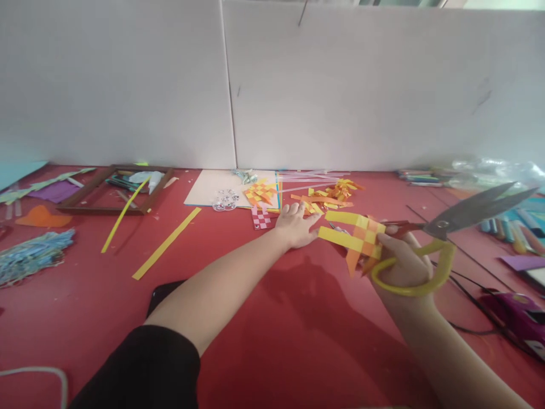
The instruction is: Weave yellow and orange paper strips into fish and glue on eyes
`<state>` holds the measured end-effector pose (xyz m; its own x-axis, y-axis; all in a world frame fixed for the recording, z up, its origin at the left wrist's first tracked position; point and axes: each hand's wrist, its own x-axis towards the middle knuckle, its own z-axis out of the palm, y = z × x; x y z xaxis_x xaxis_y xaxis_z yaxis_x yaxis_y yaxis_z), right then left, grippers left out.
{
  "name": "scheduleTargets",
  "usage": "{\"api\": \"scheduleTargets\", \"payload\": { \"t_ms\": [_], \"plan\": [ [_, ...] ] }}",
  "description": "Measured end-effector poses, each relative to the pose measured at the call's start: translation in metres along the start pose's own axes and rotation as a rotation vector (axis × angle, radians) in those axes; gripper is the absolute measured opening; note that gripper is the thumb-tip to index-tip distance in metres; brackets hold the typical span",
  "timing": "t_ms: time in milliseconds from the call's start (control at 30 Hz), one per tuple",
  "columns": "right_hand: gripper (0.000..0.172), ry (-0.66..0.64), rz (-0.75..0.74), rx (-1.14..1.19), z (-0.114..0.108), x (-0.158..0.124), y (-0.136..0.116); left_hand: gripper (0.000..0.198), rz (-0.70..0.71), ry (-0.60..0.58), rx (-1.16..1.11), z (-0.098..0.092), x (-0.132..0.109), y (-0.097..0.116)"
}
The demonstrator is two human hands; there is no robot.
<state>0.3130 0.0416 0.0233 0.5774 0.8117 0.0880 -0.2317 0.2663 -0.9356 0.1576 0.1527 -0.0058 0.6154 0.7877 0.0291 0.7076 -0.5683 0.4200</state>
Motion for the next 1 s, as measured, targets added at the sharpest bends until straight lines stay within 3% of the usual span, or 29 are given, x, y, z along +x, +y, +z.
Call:
{"api": "scheduleTargets", "payload": {
  "t_ms": [67,133,267,300,367,400,567,767,867,1000],
  "plan": [
    [0.028,-0.021,0.018,-0.005,-0.001,0.0,0.001,0.046,-0.004,0.059,-0.132,-0.007,-0.002,-0.003],
    [0.029,-0.055,0.037,-0.021,0.0,-0.002,0.002,0.048,-0.046,0.098,-0.29,-0.015,-0.015,-0.006],
    [0.029,-0.144,0.095,-0.065,0.007,-0.01,0.002,0.061,-0.09,0.019,-0.633,-0.029,-0.073,-0.005],
    [0.029,-0.165,0.105,-0.076,0.01,-0.013,0.003,0.061,-0.093,-0.021,-0.756,-0.031,-0.091,-0.003],
    [0.028,-0.245,0.122,-0.118,0.015,-0.019,0.005,0.06,-0.246,-0.111,-1.309,-0.035,-0.124,0.001],
    [0.028,-0.303,0.126,-0.147,0.017,-0.022,0.006,0.059,-0.312,-0.145,-1.437,-0.037,-0.137,0.002],
    [0.026,-0.538,0.047,-0.32,0.023,-0.03,0.011,0.077,-0.462,-0.1,-1.406,-0.04,-0.168,-0.002],
    [0.024,-0.601,0.031,-0.447,0.022,-0.022,0.015,0.044,-0.502,0.007,-1.252,-0.032,-0.171,-0.017],
    [0.023,-0.578,0.003,-0.497,0.019,-0.017,0.018,0.038,-0.424,-0.048,-1.273,-0.028,-0.17,-0.018],
    [0.022,-0.642,0.056,-0.464,0.015,-0.017,0.022,0.047,-0.382,-0.135,-1.434,-0.028,-0.169,-0.015]
  ]
}}
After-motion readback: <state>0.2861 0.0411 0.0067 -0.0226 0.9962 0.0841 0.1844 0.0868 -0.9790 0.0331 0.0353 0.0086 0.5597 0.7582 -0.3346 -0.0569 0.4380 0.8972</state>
